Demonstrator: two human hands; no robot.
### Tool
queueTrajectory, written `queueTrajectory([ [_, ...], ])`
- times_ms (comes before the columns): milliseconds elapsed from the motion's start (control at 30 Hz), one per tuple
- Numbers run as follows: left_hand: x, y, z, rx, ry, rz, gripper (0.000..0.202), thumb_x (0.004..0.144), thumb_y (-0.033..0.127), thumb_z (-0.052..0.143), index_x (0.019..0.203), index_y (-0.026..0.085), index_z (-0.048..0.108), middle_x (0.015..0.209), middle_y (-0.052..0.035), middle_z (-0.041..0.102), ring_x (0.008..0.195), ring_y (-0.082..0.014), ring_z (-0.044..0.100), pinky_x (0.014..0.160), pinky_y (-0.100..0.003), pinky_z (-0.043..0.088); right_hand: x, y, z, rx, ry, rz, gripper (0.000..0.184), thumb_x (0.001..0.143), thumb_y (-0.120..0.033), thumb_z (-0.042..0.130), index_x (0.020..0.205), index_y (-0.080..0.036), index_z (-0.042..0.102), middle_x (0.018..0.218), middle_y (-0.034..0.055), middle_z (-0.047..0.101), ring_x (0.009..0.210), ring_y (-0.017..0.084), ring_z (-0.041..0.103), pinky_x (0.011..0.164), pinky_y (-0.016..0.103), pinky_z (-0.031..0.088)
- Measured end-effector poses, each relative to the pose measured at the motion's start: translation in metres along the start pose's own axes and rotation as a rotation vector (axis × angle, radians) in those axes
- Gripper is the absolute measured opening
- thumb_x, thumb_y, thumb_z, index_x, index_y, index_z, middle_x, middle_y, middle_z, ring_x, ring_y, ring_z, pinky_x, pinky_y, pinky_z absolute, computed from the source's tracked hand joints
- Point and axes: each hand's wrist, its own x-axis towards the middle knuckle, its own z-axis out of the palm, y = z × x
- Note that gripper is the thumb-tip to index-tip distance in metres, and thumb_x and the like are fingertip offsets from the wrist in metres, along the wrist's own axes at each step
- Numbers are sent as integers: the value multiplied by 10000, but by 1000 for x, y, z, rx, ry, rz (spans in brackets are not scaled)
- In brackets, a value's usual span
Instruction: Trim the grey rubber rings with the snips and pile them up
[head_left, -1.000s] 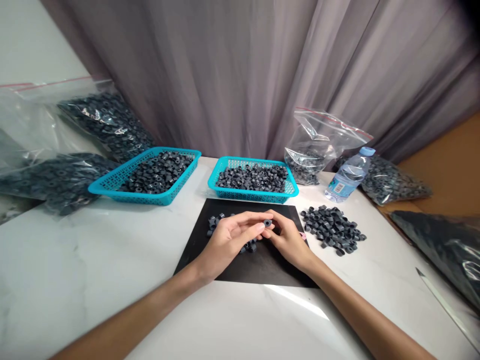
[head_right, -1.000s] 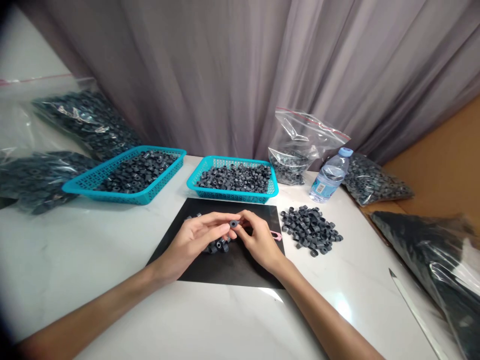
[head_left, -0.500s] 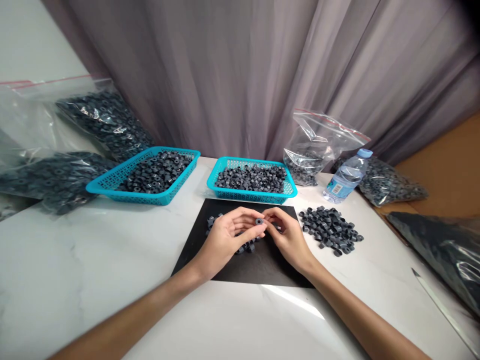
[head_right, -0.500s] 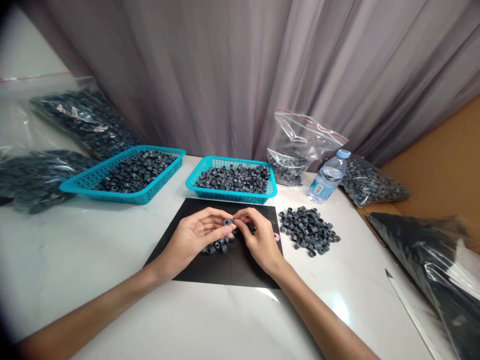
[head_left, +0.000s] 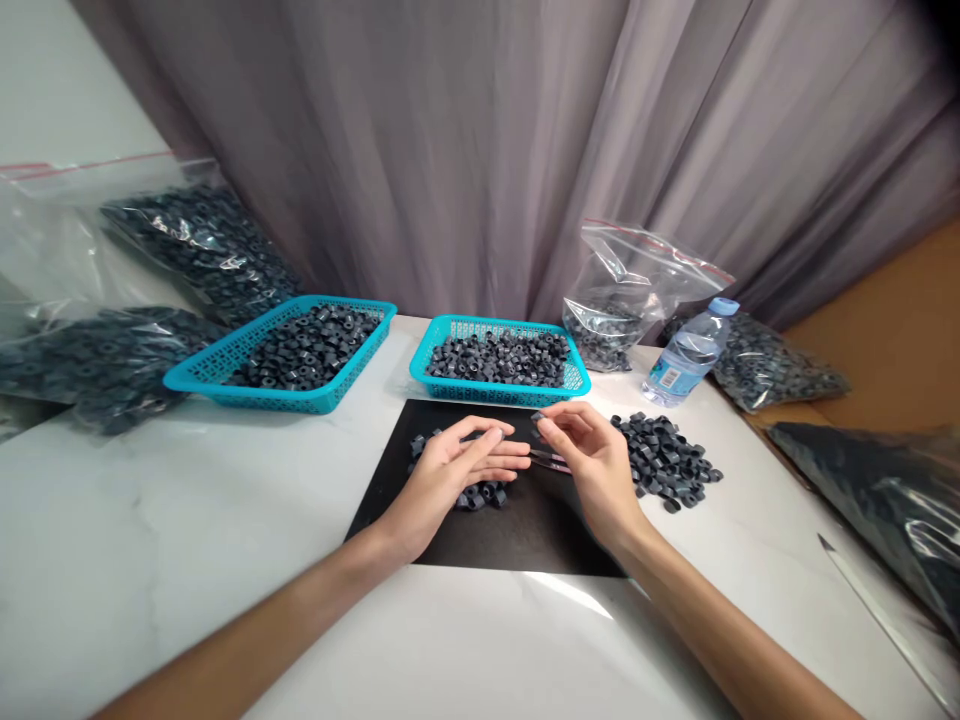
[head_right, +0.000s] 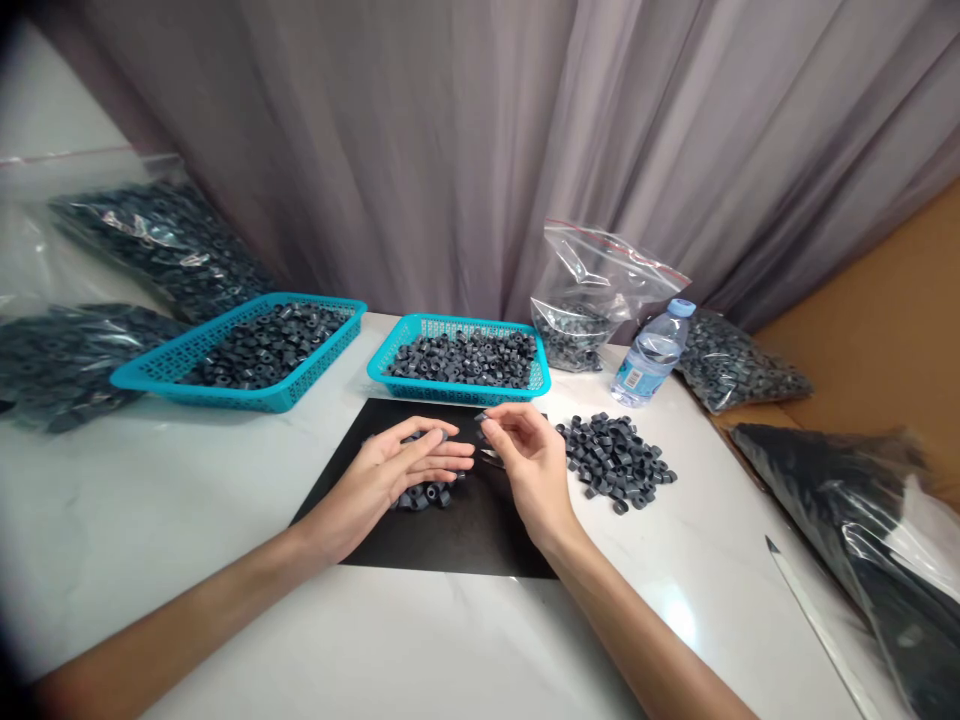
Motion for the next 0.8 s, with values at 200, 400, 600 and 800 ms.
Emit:
queueTrajectory([
  [200,0,0,-1,15,62,27,340,911,405,688,1110,131,702,1094,-132,777,1033,-255,738,938,-368,561,-9,-3,4,76,6,80,191,830,-377,776,932,-233,703,962,39,712,908,202,646,823,342,518],
  [400,-1,-1,-1,-7,96,29,355,903,403,696,1137,138,720,1044,-113,788,977,-249,751,967,-391,553,-11,1,5,115,-14,110,178,825,-367,785,924,-241,708,959,29,715,904,197,652,825,345,537],
  [600,0,-4,-1,-58,102,2,461,974,511,549,1125,108,716,1041,-141,783,976,-274,755,978,-402,547,-12,2,4,77,-24,47,174,840,-361,777,945,-237,715,967,32,718,904,191,658,825,332,543],
  [800,-1,-5,2,-128,40,-68,498,989,523,503,1097,84,712,992,-163,792,959,-282,757,956,-404,555,-13,1,4,41,-45,22,176,859,-371,757,967,-241,708,969,39,717,903,201,676,837,354,569],
])
